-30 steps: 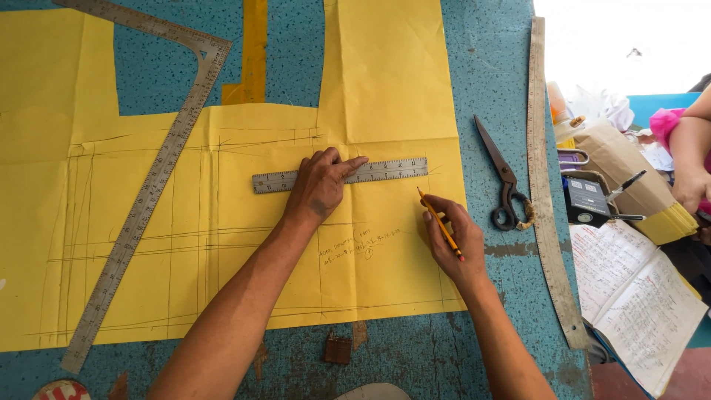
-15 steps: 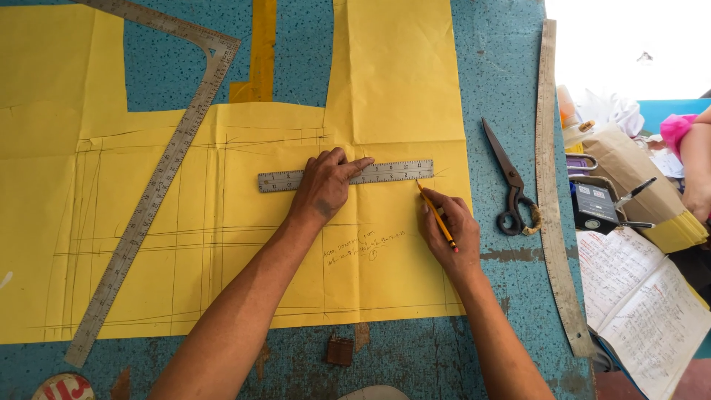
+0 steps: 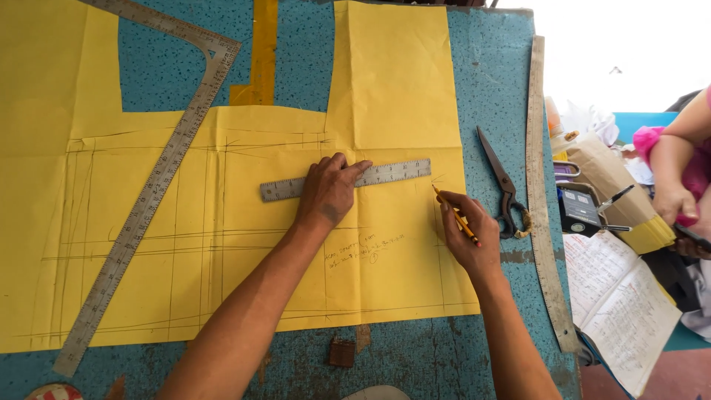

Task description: The person uses a pencil, ruler, and French curve to draw lines and curves on a large yellow paper pattern. They measure sections with a tape measure and mark points to create a garment pattern layout.

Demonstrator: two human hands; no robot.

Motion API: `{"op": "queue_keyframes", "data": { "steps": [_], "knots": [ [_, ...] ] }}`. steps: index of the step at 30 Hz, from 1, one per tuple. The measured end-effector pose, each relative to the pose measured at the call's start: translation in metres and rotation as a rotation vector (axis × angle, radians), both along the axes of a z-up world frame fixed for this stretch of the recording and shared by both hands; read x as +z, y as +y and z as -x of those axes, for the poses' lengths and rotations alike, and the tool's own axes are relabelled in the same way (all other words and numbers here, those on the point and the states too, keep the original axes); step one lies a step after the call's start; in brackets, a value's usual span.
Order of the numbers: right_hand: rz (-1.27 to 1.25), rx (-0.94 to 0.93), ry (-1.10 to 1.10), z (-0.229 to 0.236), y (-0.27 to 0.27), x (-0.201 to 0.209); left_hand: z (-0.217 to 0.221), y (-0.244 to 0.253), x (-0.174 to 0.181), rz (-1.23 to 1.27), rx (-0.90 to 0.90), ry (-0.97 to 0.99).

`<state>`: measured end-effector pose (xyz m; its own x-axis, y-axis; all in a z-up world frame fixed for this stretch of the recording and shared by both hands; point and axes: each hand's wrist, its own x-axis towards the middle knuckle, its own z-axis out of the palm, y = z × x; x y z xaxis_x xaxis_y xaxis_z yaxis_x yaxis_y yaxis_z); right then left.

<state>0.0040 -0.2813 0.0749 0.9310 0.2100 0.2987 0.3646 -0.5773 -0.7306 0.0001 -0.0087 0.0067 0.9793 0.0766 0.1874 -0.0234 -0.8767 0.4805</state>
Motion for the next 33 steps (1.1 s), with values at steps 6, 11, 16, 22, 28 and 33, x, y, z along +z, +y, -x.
{"op": "queue_keyframes", "data": {
  "steps": [6, 11, 16, 22, 28, 33],
  "knots": [
    [-0.098, 0.018, 0.041, 0.002, 0.002, -0.011, 0.024, -0.020, 0.040, 0.219, -0.004, 0.246],
    [-0.048, 0.020, 0.078, -0.002, 0.001, -0.010, 0.044, -0.005, 0.057, 0.017, -0.093, 0.178],
    [-0.002, 0.039, 0.124, -0.011, 0.000, 0.004, 0.070, 0.002, 0.099, -0.145, -0.153, 0.410],
    [0.085, 0.111, 0.147, -0.027, -0.011, 0.011, 0.095, -0.062, 0.108, -0.115, -0.100, 0.410],
    [0.133, 0.180, 0.165, -0.050, -0.028, -0.009, 0.089, -0.150, 0.075, -0.043, -0.073, 0.319],
    [0.109, 0.266, 0.099, -0.058, -0.030, -0.007, 0.090, -0.175, 0.072, 0.018, -0.029, 0.290]
  ]
}}
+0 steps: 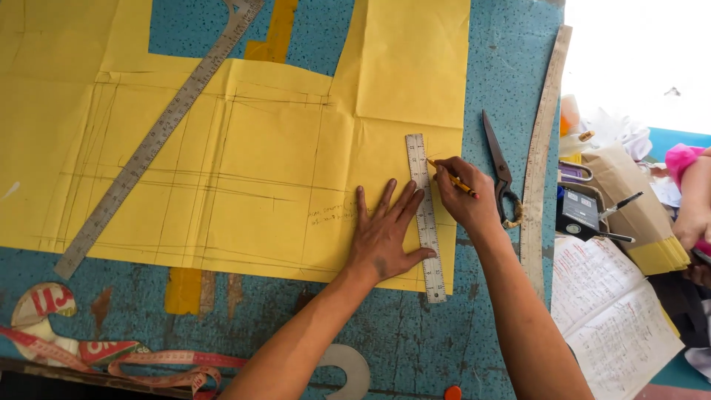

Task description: The person uses a pencil, ruler, and French curve to draw lines and curves on a large yellow paper pattern. They measure sections with a tape measure and mark points to create a garment pattern layout.

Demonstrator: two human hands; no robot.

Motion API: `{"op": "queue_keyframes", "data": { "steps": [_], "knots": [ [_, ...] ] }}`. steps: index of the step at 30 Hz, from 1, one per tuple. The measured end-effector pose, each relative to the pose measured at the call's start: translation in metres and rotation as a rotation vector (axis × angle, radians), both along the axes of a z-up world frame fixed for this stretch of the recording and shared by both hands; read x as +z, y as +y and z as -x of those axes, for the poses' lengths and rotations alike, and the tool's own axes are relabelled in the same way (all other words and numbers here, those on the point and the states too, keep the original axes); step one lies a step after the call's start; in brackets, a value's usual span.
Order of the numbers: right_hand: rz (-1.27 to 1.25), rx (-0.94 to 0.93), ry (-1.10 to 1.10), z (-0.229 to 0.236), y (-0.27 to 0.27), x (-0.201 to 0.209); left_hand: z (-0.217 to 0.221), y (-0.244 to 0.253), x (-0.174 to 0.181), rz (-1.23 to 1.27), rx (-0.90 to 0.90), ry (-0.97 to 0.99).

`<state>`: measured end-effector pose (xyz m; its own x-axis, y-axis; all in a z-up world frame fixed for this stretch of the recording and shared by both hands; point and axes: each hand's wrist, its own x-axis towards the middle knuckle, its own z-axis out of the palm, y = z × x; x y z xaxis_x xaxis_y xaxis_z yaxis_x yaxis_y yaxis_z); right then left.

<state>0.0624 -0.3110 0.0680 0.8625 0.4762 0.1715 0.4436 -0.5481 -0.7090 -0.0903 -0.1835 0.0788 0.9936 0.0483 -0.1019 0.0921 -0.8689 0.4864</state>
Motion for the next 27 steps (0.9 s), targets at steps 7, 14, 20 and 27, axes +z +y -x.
{"op": "queue_keyframes", "data": {
  "steps": [7, 14, 20, 27],
  "knots": [
    [-0.075, 0.081, 0.044, 0.000, -0.002, 0.002, 0.001, -0.008, -0.013, -0.071, 0.044, -0.076],
    [-0.108, 0.090, -0.036, 0.003, -0.005, 0.000, -0.001, -0.010, -0.015, -0.115, 0.052, -0.091],
    [-0.126, 0.107, -0.143, 0.007, -0.001, -0.004, -0.003, -0.009, -0.019, -0.098, 0.050, -0.090],
    [-0.012, 0.183, -0.382, 0.032, -0.016, -0.006, -0.008, -0.011, -0.014, -0.088, 0.081, 0.012]
  ]
}}
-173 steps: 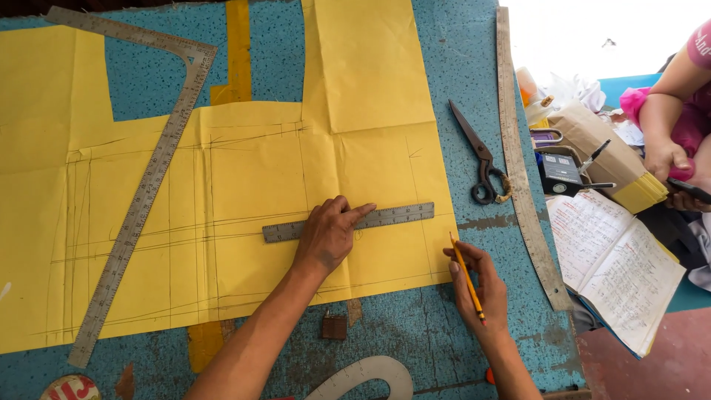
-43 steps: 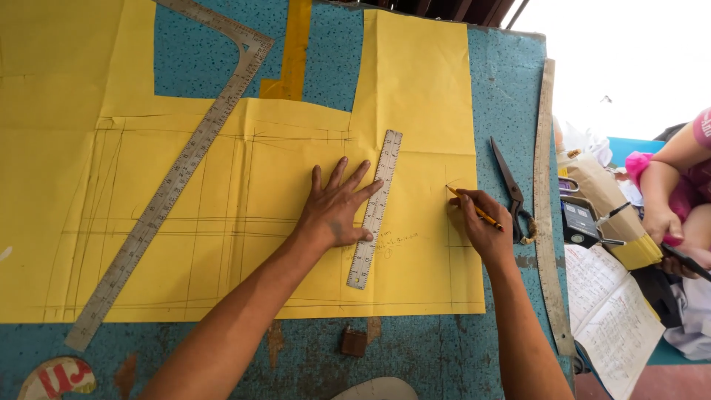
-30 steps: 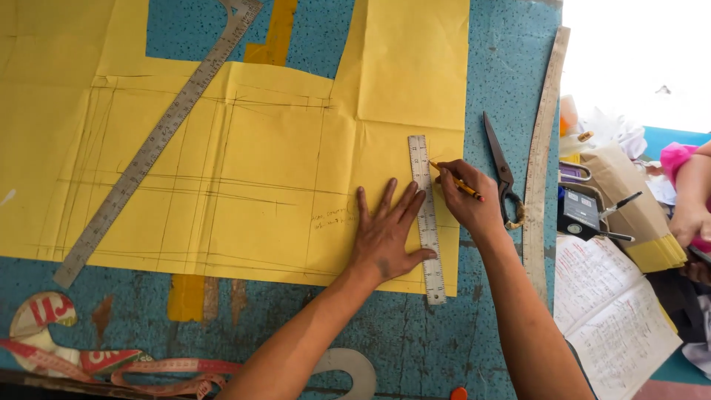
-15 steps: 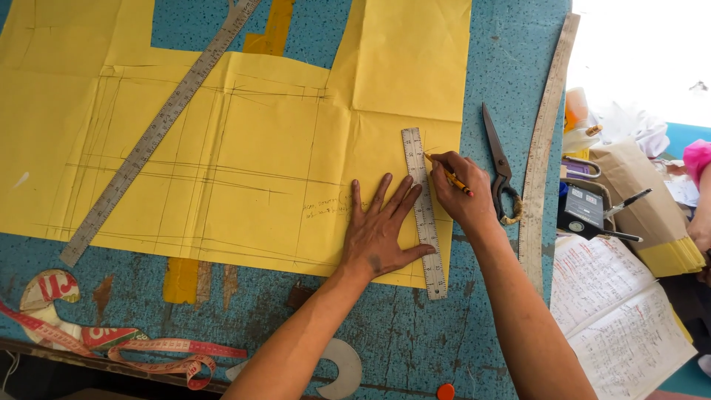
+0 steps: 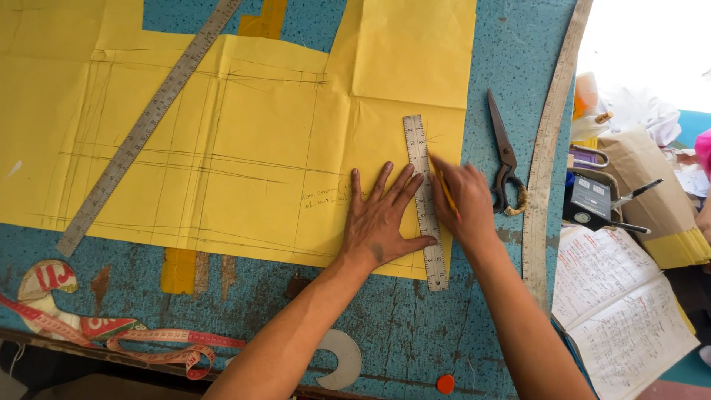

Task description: The person uses a pencil, ruler, and French curve to draw lines and curves on a large yellow paper pattern. They measure sections with a tape measure and mark points to create a garment pattern layout.

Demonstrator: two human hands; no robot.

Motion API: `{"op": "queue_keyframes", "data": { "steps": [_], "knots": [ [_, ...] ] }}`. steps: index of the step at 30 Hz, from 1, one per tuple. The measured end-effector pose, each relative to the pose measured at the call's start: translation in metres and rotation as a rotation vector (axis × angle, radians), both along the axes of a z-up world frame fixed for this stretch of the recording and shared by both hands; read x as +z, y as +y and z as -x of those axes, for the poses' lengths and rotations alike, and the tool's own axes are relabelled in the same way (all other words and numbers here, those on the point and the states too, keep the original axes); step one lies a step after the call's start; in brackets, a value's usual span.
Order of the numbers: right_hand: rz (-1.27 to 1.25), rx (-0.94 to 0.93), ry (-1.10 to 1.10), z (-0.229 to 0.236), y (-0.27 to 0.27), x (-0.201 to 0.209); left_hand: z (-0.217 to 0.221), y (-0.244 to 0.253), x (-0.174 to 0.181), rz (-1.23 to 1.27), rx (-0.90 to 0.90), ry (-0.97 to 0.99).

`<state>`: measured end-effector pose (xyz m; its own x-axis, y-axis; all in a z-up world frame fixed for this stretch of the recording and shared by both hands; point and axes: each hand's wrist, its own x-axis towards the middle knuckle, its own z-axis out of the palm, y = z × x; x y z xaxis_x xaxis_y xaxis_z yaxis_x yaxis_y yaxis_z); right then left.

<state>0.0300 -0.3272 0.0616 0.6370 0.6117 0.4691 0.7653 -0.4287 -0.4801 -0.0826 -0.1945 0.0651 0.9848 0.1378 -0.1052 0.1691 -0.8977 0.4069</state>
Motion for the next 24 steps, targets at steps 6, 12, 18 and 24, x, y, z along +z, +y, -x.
{"op": "queue_keyframes", "data": {
  "steps": [6, 12, 18, 24],
  "knots": [
    [0.300, 0.003, 0.421, 0.102, -0.113, 0.059, -0.001, 0.000, -0.041, -0.217, -0.032, -0.233],
    [0.101, 0.043, 0.215, 0.072, -0.074, 0.041, 0.013, 0.018, -0.022, -0.174, -0.015, -0.207],
    [-0.133, 0.058, 0.295, 0.026, -0.005, 0.013, 0.027, 0.029, 0.008, -0.044, 0.028, -0.013],
    [-0.067, -0.016, 0.362, 0.002, 0.019, 0.003, 0.024, 0.030, 0.001, -0.052, 0.037, -0.025]
  ]
}}
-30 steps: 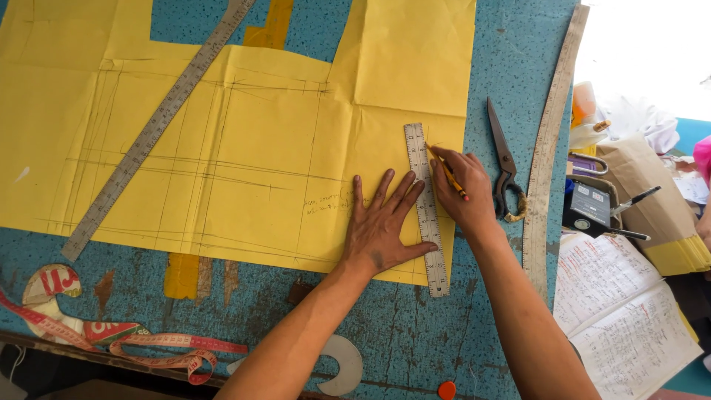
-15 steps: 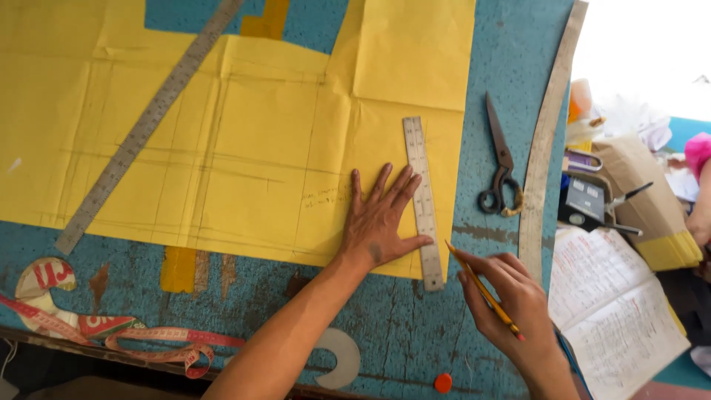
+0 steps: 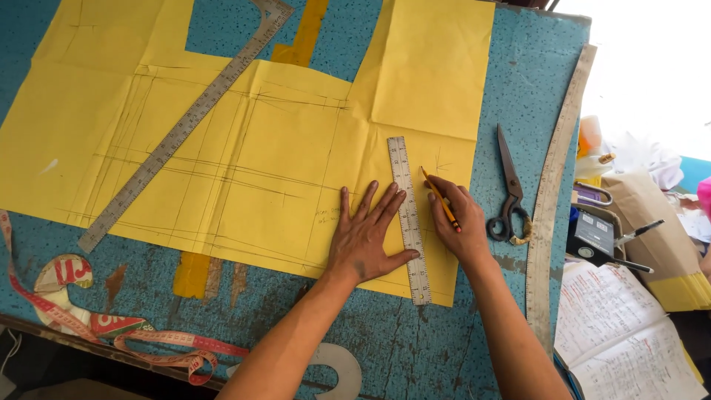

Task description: The person uses a pencil, ruler, and French curve to draw lines and curves on a large yellow paper pattern. They measure sections with a tape measure and mark points to create a garment pattern layout.

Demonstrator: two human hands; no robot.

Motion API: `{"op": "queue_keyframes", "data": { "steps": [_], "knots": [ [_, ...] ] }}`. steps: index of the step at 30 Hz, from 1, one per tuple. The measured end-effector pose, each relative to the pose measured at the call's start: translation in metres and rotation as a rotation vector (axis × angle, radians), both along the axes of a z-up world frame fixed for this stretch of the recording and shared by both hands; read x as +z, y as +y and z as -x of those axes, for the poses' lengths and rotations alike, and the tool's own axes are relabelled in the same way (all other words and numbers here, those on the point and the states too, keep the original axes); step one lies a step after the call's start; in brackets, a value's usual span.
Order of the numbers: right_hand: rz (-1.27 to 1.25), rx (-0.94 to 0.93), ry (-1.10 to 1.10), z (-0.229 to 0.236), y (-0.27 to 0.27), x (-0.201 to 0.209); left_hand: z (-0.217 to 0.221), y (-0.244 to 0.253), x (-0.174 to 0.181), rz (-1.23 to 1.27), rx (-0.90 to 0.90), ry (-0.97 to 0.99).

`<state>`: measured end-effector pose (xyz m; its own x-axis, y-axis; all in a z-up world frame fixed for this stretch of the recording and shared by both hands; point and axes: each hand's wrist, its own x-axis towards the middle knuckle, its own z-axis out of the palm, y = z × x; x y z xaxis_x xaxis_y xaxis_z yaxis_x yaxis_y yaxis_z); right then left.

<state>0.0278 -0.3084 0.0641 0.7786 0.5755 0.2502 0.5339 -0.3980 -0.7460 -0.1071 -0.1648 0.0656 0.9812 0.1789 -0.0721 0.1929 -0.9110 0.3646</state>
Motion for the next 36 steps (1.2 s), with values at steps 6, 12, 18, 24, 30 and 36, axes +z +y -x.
{"op": "queue_keyframes", "data": {
  "steps": [6, 12, 18, 24, 30, 36],
  "knots": [
    [-0.020, 0.025, -0.013, -0.003, -0.002, -0.007, 0.000, 0.000, -0.005, -0.027, 0.006, -0.008],
    [-0.019, 0.043, -0.032, -0.010, -0.003, -0.012, 0.000, 0.000, -0.006, -0.007, 0.007, -0.024],
    [0.018, 0.099, -0.024, -0.012, 0.000, 0.010, -0.002, -0.005, -0.005, 0.008, -0.016, -0.059],
    [0.036, 0.097, 0.009, -0.010, 0.000, 0.013, -0.004, -0.006, -0.008, -0.014, -0.005, -0.047],
    [0.032, 0.086, 0.005, -0.010, 0.000, 0.011, -0.004, -0.006, -0.005, -0.009, -0.009, -0.040],
    [0.033, 0.109, -0.041, -0.010, -0.001, 0.005, -0.005, -0.005, -0.013, -0.015, -0.010, -0.073]
  ]
}}
